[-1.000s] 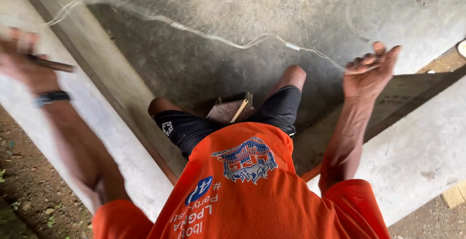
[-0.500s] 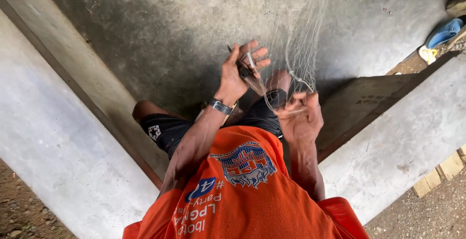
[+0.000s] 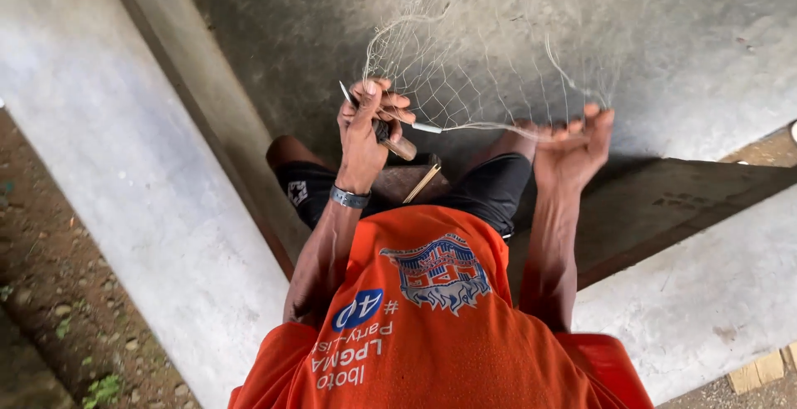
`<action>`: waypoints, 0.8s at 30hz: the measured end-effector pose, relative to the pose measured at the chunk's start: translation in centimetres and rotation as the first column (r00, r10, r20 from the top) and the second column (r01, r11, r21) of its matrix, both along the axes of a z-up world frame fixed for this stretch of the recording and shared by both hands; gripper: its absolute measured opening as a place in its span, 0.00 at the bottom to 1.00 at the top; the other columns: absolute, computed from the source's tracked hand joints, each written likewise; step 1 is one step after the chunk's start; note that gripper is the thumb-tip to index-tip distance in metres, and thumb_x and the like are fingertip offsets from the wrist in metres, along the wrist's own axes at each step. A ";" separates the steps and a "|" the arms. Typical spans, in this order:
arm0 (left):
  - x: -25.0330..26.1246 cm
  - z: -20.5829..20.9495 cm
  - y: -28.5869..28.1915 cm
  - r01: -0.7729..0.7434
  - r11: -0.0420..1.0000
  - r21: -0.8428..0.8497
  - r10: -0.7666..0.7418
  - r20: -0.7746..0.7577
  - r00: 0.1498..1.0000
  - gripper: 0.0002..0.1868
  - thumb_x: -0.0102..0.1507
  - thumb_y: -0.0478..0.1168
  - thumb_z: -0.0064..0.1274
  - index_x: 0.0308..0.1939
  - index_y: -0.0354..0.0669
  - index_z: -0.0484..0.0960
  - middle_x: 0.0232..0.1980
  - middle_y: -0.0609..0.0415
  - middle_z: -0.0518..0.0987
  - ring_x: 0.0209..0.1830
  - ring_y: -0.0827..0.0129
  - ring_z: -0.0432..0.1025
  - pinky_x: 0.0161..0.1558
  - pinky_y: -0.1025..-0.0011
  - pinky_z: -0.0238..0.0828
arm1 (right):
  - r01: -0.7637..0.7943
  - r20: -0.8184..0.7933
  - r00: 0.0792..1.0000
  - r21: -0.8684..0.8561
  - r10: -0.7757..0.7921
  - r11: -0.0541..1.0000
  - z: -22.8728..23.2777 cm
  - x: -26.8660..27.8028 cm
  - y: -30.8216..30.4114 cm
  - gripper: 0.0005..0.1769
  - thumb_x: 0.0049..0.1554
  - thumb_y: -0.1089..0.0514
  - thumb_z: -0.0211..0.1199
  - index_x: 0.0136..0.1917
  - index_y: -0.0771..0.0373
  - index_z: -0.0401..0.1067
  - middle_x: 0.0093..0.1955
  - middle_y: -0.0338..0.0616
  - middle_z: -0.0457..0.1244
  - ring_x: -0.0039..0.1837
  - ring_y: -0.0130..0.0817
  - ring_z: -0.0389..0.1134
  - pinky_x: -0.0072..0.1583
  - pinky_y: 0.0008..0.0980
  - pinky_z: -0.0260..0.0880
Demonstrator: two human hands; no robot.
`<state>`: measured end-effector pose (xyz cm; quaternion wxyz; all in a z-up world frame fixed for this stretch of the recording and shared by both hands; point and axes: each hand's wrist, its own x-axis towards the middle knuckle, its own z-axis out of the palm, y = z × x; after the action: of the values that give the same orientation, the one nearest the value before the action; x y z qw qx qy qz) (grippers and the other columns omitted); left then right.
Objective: A person is hand-weaving a fishing net using a wooden shuttle and nylon thread, creating a series of interlocking mesh loops.
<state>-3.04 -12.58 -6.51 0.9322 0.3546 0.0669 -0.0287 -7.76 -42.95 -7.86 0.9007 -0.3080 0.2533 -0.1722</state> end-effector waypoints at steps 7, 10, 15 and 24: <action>-4.5 1.8 0.9 -0.125 0.992 0.024 0.126 -0.029 0.992 0.12 0.74 0.44 0.44 0.50 0.36 0.72 0.35 0.29 0.84 0.29 0.49 0.83 0.14 0.75 0.65 | -0.520 0.119 0.853 0.264 0.508 0.812 -0.3 7.7 12.4 0.50 0.43 0.13 0.51 0.58 0.55 0.76 0.54 0.47 0.73 0.53 0.40 0.75 0.57 0.40 0.78; -4.8 2.1 1.5 -0.167 0.979 0.116 0.169 -0.002 0.986 0.12 0.74 0.42 0.44 0.50 0.34 0.72 0.33 0.29 0.83 0.28 0.50 0.83 0.15 0.75 0.65 | -0.785 0.369 0.619 0.323 0.693 0.529 0.4 6.4 17.2 0.65 0.38 0.09 0.51 0.67 0.63 0.71 0.57 0.51 0.71 0.58 0.42 0.73 0.65 0.47 0.75; -4.2 3.7 4.2 -0.263 0.955 0.140 0.262 0.022 0.965 0.12 0.74 0.44 0.44 0.50 0.39 0.73 0.35 0.32 0.84 0.30 0.52 0.83 0.14 0.74 0.65 | -0.723 0.511 0.626 0.095 0.590 0.684 -1.4 9.6 17.7 0.16 0.67 0.47 0.56 0.63 0.54 0.72 0.57 0.45 0.71 0.58 0.38 0.75 0.61 0.42 0.78; -1.5 3.3 7.4 -0.324 0.946 0.004 0.324 0.057 0.944 0.09 0.74 0.45 0.43 0.51 0.44 0.72 0.44 0.40 0.86 0.40 0.51 0.84 0.18 0.74 0.67 | -0.454 0.289 0.871 0.157 0.398 0.877 -2.9 4.2 14.9 0.13 0.67 0.56 0.59 0.62 0.62 0.74 0.51 0.49 0.71 0.51 0.41 0.76 0.57 0.48 0.83</action>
<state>-4.50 -5.18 -3.26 0.9233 0.3457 0.0986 0.1351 -3.56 -28.02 -10.73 0.9693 -0.2309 0.0816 0.0237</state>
